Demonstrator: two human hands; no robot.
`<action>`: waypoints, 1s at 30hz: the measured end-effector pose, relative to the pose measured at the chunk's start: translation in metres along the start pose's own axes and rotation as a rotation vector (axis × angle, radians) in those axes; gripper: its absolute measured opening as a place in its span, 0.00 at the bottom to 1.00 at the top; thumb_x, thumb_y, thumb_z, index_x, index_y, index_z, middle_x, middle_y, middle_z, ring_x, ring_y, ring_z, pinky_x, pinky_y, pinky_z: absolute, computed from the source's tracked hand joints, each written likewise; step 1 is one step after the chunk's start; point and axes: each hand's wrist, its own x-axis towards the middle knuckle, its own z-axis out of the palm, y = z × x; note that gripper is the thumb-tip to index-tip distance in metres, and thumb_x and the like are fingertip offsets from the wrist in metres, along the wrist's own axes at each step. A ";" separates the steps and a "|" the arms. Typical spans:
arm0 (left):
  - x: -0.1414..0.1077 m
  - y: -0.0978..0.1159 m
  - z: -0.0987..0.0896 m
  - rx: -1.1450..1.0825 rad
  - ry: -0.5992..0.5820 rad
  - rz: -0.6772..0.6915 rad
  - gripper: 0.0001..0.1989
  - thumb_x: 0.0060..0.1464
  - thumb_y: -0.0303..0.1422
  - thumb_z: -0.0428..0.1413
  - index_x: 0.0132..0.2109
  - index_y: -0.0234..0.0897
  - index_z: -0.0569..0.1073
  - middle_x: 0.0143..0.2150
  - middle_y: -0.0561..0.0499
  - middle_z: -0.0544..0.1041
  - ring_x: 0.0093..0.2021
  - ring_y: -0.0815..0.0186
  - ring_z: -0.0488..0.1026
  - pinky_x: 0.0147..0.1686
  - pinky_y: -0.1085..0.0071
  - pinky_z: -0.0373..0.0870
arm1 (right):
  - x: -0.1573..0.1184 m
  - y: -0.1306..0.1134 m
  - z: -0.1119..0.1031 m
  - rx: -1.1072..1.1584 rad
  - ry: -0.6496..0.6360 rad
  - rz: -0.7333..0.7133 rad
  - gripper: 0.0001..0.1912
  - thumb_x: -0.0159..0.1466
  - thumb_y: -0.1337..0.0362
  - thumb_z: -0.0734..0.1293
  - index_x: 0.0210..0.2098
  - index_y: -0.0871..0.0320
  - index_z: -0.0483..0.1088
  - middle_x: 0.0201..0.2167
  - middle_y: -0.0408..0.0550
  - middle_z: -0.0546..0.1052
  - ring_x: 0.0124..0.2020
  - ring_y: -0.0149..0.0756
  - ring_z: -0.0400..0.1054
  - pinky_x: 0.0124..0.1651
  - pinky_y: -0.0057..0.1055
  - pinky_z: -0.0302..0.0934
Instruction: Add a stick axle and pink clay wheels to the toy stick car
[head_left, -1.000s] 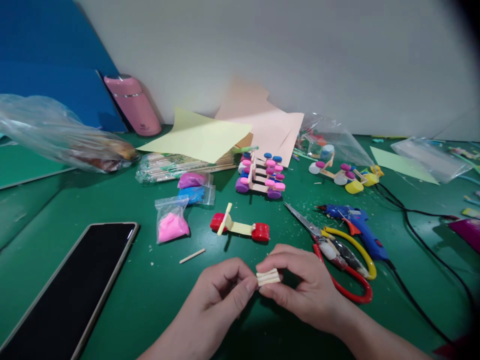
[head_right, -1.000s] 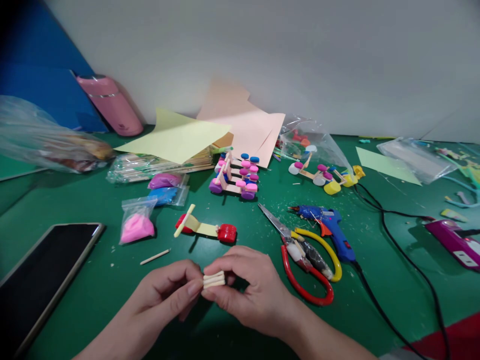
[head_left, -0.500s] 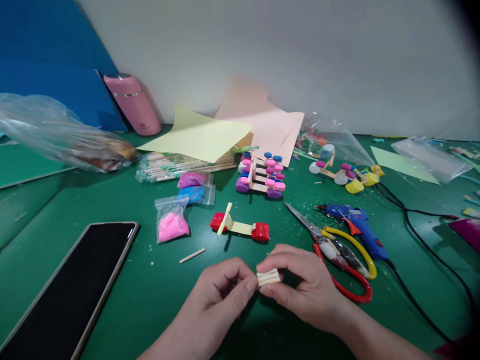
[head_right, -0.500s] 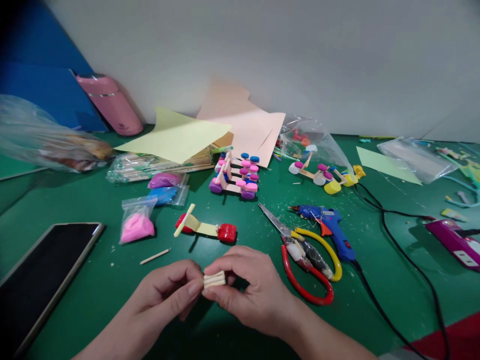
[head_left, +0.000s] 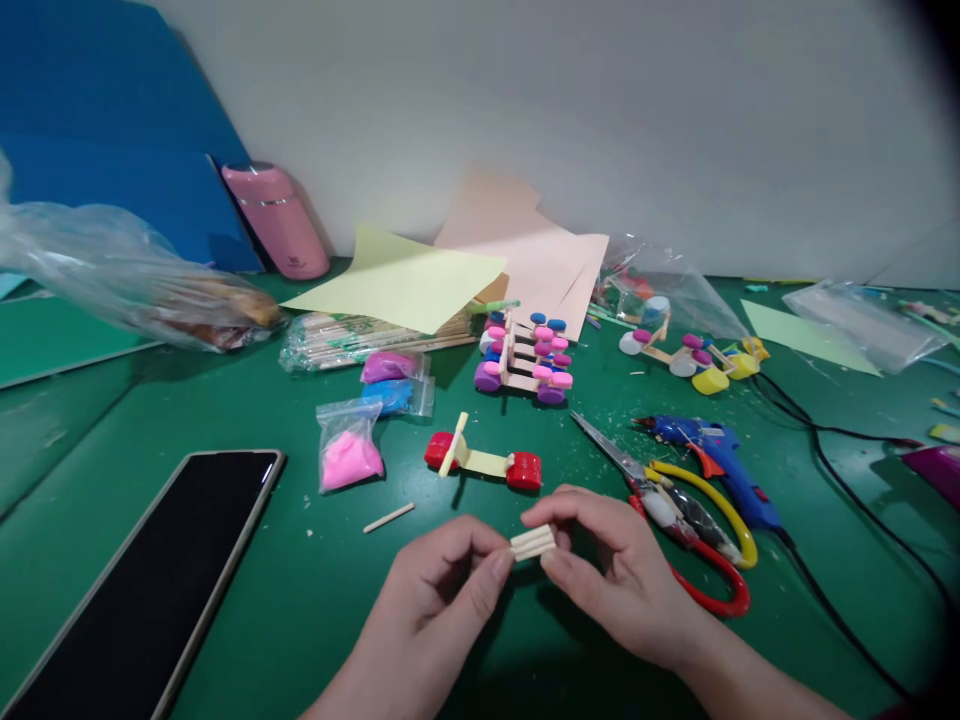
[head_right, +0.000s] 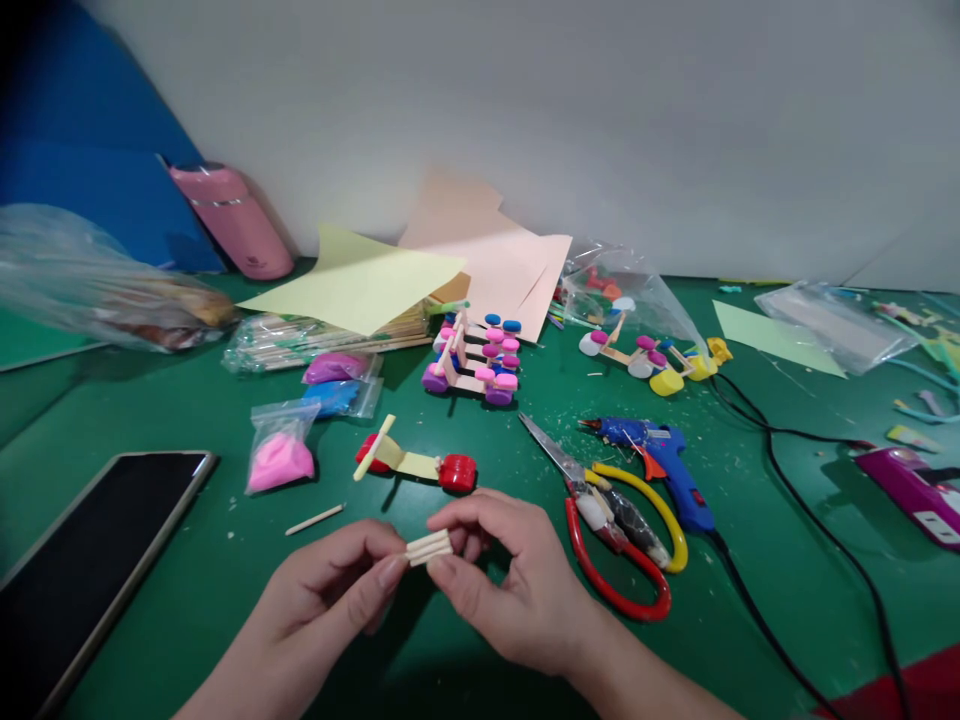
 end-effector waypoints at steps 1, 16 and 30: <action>0.000 -0.001 0.000 0.022 0.013 0.014 0.11 0.53 0.36 0.49 0.25 0.36 0.66 0.19 0.58 0.58 0.20 0.73 0.54 0.20 0.77 0.51 | 0.000 0.000 0.000 0.012 0.015 0.025 0.07 0.57 0.67 0.64 0.36 0.58 0.69 0.26 0.42 0.69 0.26 0.27 0.61 0.28 0.22 0.57; -0.001 -0.007 0.007 0.173 0.027 0.053 0.08 0.51 0.34 0.49 0.27 0.36 0.66 0.20 0.57 0.59 0.21 0.71 0.56 0.21 0.77 0.55 | 0.002 0.003 0.004 -0.032 0.016 0.083 0.05 0.58 0.68 0.63 0.27 0.61 0.69 0.21 0.42 0.69 0.21 0.25 0.59 0.24 0.21 0.54; 0.001 -0.005 0.000 -0.112 -0.036 -0.031 0.11 0.52 0.36 0.50 0.25 0.36 0.66 0.20 0.59 0.58 0.21 0.73 0.52 0.20 0.77 0.50 | 0.001 0.001 0.003 0.052 -0.036 0.089 0.09 0.57 0.66 0.65 0.39 0.57 0.69 0.27 0.41 0.68 0.25 0.25 0.59 0.27 0.21 0.55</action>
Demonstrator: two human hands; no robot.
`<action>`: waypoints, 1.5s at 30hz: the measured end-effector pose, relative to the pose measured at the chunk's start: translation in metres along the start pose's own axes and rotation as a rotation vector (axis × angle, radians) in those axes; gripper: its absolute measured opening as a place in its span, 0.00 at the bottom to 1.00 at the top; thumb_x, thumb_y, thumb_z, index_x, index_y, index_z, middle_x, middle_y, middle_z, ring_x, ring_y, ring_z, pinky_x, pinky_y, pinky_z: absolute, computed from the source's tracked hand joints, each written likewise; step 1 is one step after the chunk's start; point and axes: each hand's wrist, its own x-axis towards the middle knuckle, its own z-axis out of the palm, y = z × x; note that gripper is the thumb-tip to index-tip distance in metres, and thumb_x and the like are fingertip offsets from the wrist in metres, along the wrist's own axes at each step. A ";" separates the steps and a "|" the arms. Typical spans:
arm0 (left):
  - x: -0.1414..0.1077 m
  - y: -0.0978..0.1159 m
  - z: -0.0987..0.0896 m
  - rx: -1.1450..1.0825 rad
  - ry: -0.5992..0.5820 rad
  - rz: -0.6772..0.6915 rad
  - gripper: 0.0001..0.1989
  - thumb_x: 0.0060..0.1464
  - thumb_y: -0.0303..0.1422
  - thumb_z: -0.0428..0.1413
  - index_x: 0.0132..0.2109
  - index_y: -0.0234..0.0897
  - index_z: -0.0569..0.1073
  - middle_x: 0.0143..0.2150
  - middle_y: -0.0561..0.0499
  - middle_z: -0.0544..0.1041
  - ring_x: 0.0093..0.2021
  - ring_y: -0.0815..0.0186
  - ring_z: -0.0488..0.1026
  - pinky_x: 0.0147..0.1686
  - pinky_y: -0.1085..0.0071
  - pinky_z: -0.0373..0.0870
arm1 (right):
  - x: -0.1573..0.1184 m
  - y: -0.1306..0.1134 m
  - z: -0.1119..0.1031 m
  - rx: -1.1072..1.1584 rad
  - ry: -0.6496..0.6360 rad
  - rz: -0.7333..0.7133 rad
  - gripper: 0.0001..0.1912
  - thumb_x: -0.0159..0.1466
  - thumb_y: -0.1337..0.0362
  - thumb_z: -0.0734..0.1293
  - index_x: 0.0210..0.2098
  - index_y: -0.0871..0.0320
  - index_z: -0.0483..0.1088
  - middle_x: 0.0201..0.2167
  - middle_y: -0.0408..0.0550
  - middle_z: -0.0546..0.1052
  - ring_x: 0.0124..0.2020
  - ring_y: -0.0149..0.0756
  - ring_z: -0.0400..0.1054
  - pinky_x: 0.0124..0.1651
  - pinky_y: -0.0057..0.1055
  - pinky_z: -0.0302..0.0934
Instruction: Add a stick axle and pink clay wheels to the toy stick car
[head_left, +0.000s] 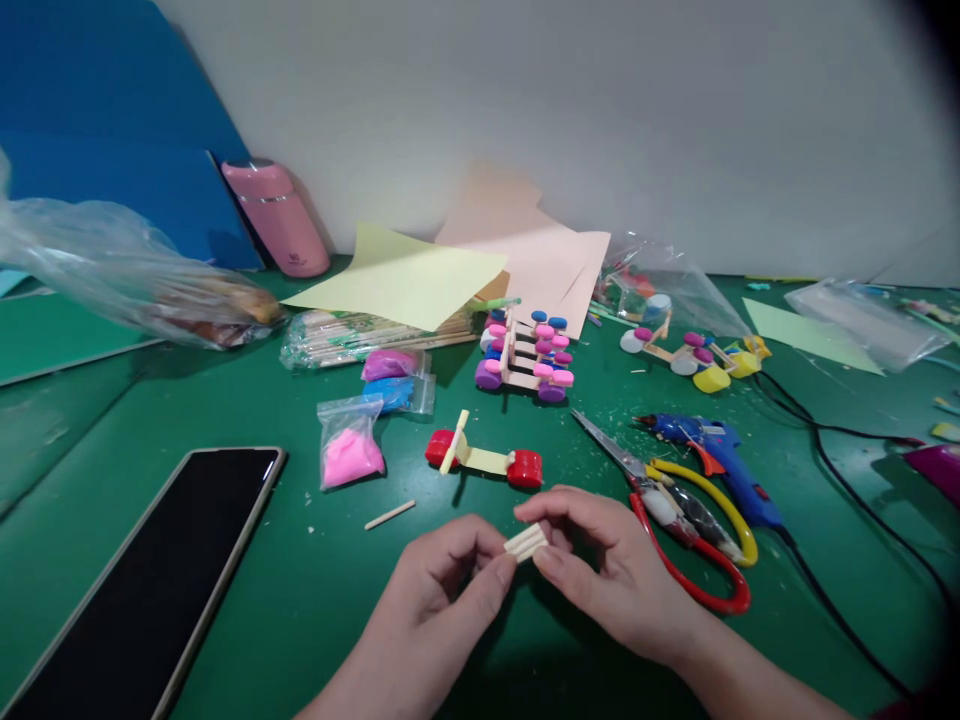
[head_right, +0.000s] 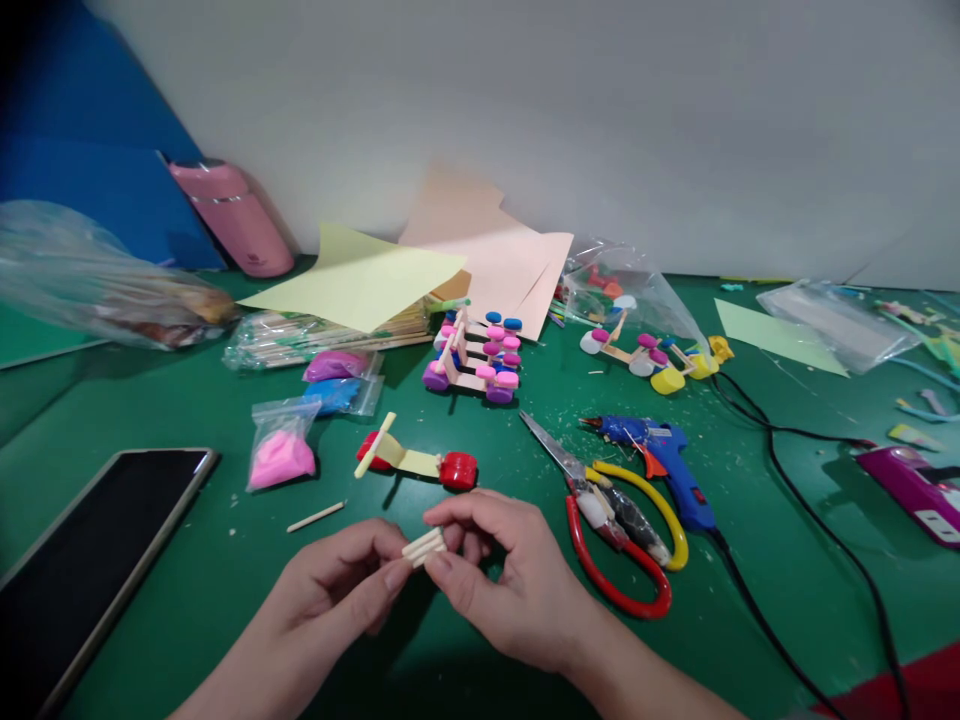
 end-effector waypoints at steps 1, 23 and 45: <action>0.000 0.000 0.000 -0.012 0.000 -0.008 0.11 0.52 0.36 0.50 0.25 0.36 0.66 0.20 0.59 0.58 0.21 0.73 0.52 0.20 0.77 0.49 | 0.000 0.001 0.000 0.009 0.001 0.002 0.10 0.57 0.67 0.65 0.39 0.56 0.69 0.27 0.41 0.68 0.25 0.25 0.59 0.27 0.21 0.55; -0.002 -0.002 0.004 0.180 0.052 0.093 0.11 0.52 0.35 0.49 0.27 0.35 0.69 0.22 0.54 0.63 0.23 0.70 0.58 0.23 0.75 0.57 | 0.000 -0.002 0.003 -0.050 0.022 0.005 0.04 0.58 0.66 0.64 0.30 0.60 0.69 0.23 0.42 0.68 0.23 0.26 0.59 0.25 0.22 0.55; -0.002 0.002 0.002 0.142 0.003 0.053 0.12 0.52 0.37 0.50 0.26 0.35 0.68 0.21 0.56 0.61 0.22 0.71 0.56 0.22 0.76 0.55 | 0.000 0.000 0.001 -0.058 0.060 -0.064 0.03 0.54 0.70 0.65 0.27 0.59 0.72 0.21 0.43 0.70 0.20 0.26 0.61 0.22 0.22 0.57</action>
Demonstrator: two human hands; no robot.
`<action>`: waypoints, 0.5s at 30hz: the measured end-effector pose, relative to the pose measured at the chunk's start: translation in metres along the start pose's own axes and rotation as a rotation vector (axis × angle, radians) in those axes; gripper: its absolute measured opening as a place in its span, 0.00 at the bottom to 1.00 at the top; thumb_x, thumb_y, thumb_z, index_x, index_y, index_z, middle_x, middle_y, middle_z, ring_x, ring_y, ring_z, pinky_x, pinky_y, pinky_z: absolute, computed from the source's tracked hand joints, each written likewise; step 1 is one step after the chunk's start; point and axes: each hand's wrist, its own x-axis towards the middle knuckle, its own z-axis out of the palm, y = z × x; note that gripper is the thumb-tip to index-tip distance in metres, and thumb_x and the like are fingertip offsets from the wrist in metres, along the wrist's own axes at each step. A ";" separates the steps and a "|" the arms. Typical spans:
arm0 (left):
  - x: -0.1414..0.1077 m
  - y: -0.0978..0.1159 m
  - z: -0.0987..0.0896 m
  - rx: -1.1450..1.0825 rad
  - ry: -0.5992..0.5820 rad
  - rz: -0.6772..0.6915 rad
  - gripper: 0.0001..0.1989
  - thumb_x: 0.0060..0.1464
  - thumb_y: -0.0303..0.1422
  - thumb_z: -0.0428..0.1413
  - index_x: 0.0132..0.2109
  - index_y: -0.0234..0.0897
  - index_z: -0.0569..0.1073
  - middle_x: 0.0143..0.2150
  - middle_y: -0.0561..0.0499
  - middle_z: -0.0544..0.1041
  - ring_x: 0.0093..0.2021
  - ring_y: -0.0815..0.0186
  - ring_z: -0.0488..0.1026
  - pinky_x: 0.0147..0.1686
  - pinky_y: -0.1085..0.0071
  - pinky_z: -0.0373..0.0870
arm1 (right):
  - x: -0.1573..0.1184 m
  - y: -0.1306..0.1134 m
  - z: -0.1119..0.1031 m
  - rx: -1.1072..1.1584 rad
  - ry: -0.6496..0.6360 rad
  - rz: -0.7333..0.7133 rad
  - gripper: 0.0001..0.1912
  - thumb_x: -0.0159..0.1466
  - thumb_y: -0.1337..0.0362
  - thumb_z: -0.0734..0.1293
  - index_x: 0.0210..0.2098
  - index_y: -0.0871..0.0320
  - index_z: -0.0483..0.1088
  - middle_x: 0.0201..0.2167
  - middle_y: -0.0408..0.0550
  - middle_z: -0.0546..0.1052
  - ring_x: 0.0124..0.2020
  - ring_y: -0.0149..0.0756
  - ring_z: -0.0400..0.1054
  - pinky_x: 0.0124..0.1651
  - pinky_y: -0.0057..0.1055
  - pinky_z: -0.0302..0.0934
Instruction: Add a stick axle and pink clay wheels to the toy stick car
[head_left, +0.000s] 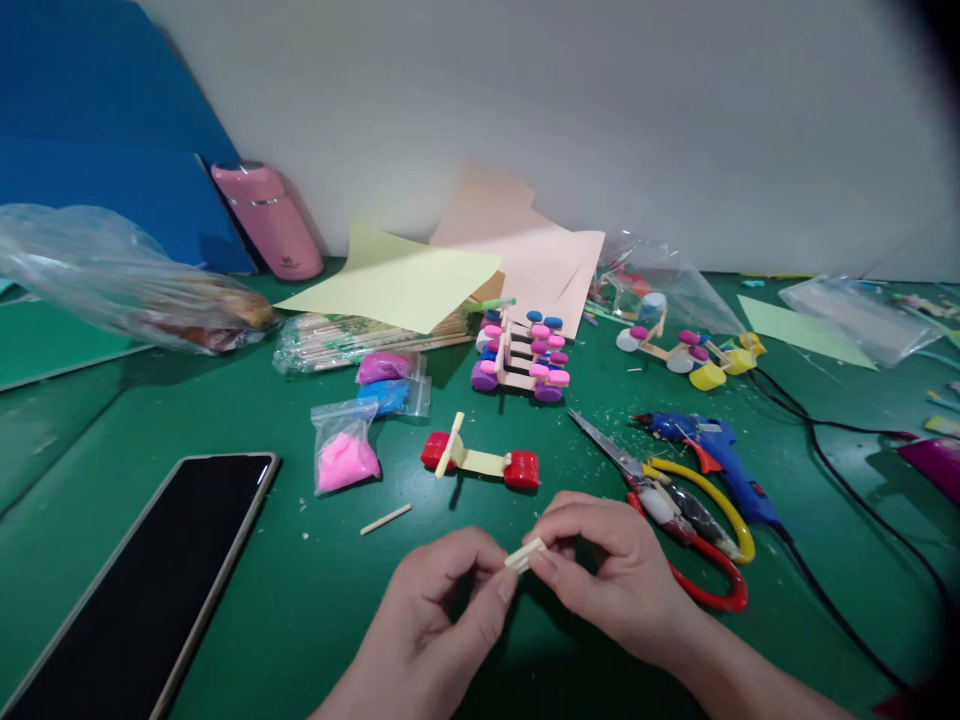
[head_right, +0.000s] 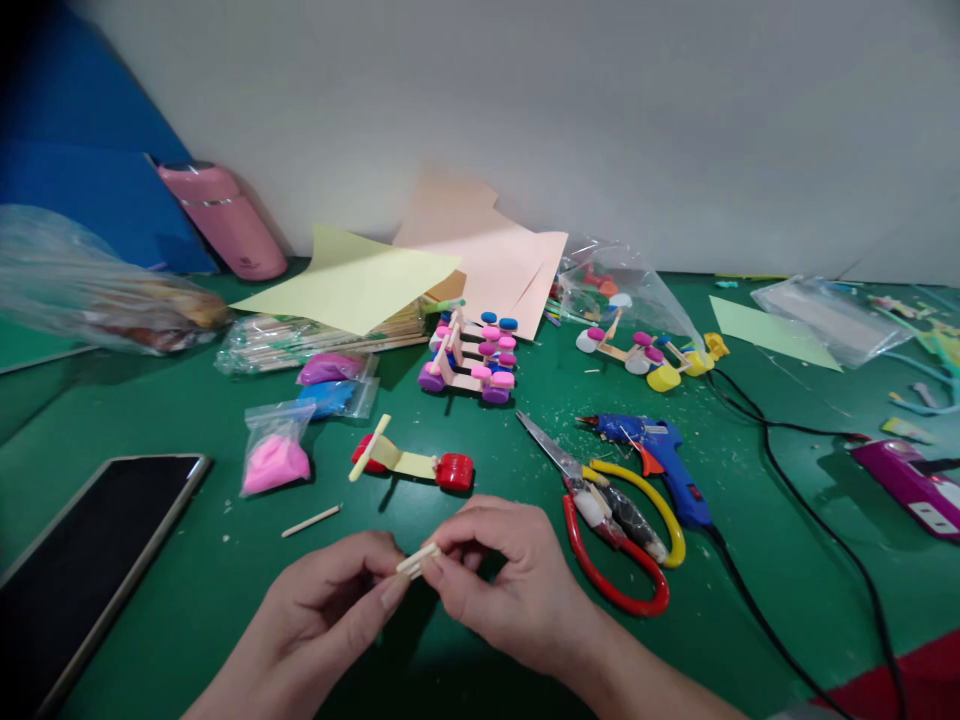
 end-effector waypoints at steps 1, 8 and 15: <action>0.000 0.000 0.000 -0.003 -0.003 0.000 0.12 0.52 0.37 0.50 0.26 0.35 0.68 0.21 0.56 0.61 0.22 0.71 0.56 0.22 0.75 0.55 | 0.000 0.000 0.000 0.001 0.003 0.001 0.03 0.54 0.70 0.65 0.26 0.59 0.72 0.21 0.43 0.70 0.20 0.26 0.61 0.22 0.22 0.57; 0.000 -0.002 0.000 -0.027 -0.006 -0.006 0.12 0.52 0.37 0.50 0.26 0.35 0.68 0.20 0.56 0.60 0.22 0.71 0.55 0.22 0.75 0.54 | -0.001 -0.001 0.000 0.006 -0.005 0.009 0.03 0.54 0.71 0.65 0.27 0.60 0.72 0.22 0.43 0.70 0.21 0.26 0.61 0.23 0.22 0.56; 0.000 -0.002 -0.001 -0.178 0.023 -0.067 0.13 0.51 0.38 0.52 0.24 0.36 0.65 0.19 0.59 0.58 0.21 0.74 0.53 0.20 0.77 0.50 | 0.000 0.003 -0.001 0.027 -0.018 -0.010 0.08 0.56 0.65 0.66 0.35 0.59 0.73 0.24 0.44 0.70 0.24 0.28 0.61 0.25 0.23 0.57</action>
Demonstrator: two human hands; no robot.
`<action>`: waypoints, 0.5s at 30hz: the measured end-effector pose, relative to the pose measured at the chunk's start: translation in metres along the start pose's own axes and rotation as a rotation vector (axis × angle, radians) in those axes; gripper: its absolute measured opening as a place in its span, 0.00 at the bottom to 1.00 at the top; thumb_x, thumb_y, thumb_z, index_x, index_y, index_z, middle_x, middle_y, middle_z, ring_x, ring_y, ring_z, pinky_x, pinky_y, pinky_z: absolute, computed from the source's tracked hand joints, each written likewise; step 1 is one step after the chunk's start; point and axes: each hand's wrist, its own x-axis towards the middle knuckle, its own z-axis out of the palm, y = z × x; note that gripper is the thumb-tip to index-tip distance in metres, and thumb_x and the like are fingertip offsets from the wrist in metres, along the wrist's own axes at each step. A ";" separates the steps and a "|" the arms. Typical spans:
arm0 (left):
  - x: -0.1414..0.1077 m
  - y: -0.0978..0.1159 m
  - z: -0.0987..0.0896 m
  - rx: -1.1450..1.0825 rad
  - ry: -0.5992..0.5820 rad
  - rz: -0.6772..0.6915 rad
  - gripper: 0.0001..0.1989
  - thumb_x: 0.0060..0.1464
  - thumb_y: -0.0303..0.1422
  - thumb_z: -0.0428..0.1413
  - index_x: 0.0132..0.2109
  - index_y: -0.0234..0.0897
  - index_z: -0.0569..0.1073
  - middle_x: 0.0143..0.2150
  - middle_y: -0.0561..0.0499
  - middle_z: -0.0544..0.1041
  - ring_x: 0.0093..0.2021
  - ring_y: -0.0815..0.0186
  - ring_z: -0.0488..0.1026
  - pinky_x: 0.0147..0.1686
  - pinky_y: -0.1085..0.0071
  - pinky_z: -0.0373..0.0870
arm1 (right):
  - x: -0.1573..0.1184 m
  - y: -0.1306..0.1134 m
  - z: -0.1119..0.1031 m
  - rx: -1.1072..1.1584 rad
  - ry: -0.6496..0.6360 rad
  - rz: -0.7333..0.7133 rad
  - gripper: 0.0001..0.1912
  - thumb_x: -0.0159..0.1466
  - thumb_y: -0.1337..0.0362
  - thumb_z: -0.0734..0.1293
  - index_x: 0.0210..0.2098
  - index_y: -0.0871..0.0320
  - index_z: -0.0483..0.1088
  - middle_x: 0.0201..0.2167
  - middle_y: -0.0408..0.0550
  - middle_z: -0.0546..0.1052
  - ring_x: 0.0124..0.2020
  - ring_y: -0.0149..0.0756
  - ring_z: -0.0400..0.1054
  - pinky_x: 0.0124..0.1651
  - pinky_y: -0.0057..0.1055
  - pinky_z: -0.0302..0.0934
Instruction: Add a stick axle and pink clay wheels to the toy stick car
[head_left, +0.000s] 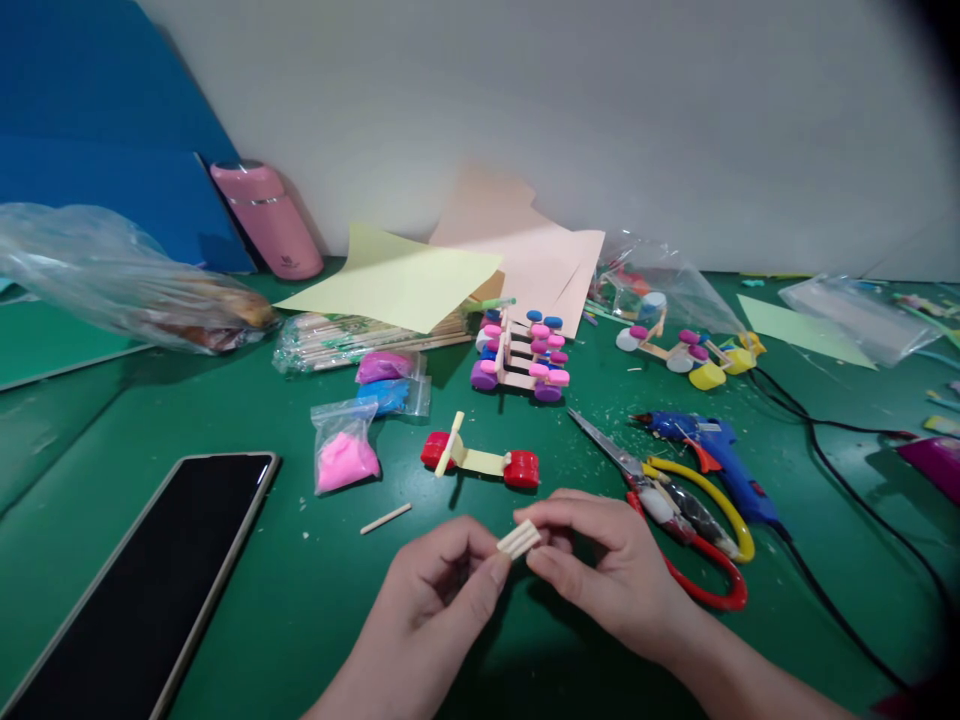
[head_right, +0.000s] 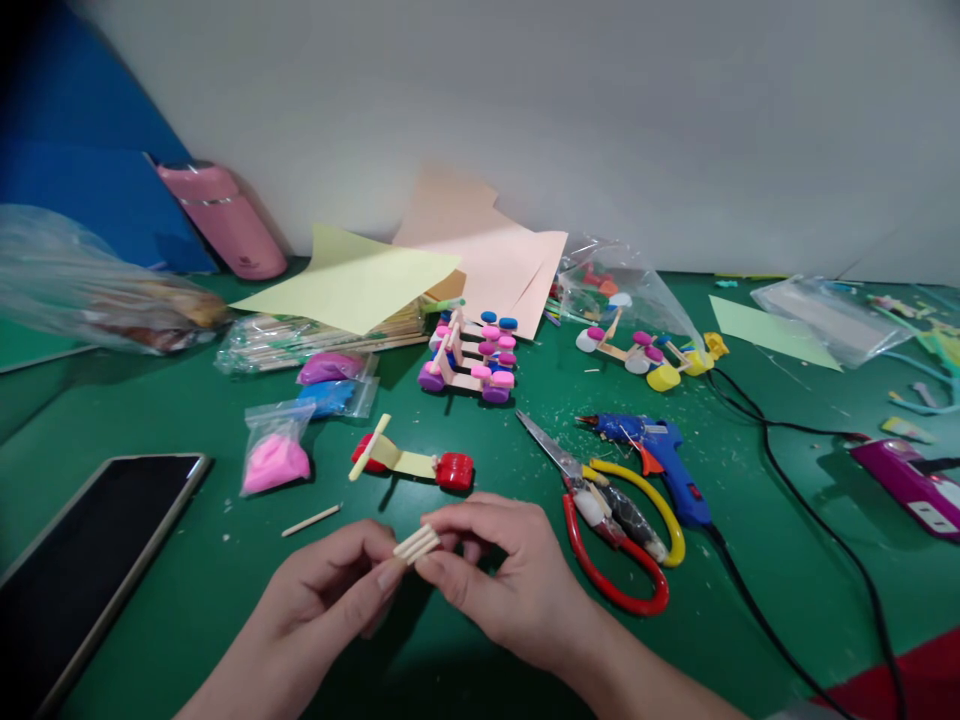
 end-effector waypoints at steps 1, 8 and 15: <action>0.000 0.000 0.000 -0.024 -0.002 -0.018 0.13 0.51 0.39 0.52 0.24 0.35 0.65 0.18 0.59 0.58 0.21 0.74 0.53 0.20 0.77 0.49 | 0.000 0.000 0.000 0.004 -0.003 -0.004 0.09 0.55 0.65 0.67 0.37 0.58 0.73 0.24 0.43 0.70 0.24 0.27 0.60 0.26 0.23 0.57; 0.003 -0.002 -0.001 -0.202 -0.033 -0.112 0.14 0.50 0.40 0.53 0.25 0.35 0.65 0.18 0.59 0.59 0.20 0.74 0.53 0.20 0.76 0.49 | -0.003 -0.003 0.002 0.062 -0.030 0.120 0.19 0.52 0.67 0.68 0.44 0.56 0.68 0.27 0.42 0.68 0.25 0.27 0.58 0.28 0.24 0.58; 0.003 -0.003 0.000 -0.260 -0.128 -0.128 0.12 0.51 0.37 0.53 0.24 0.34 0.66 0.18 0.59 0.60 0.20 0.75 0.53 0.21 0.76 0.48 | -0.001 -0.004 0.000 0.080 -0.080 0.078 0.11 0.54 0.65 0.67 0.39 0.57 0.70 0.27 0.42 0.65 0.27 0.28 0.58 0.29 0.25 0.56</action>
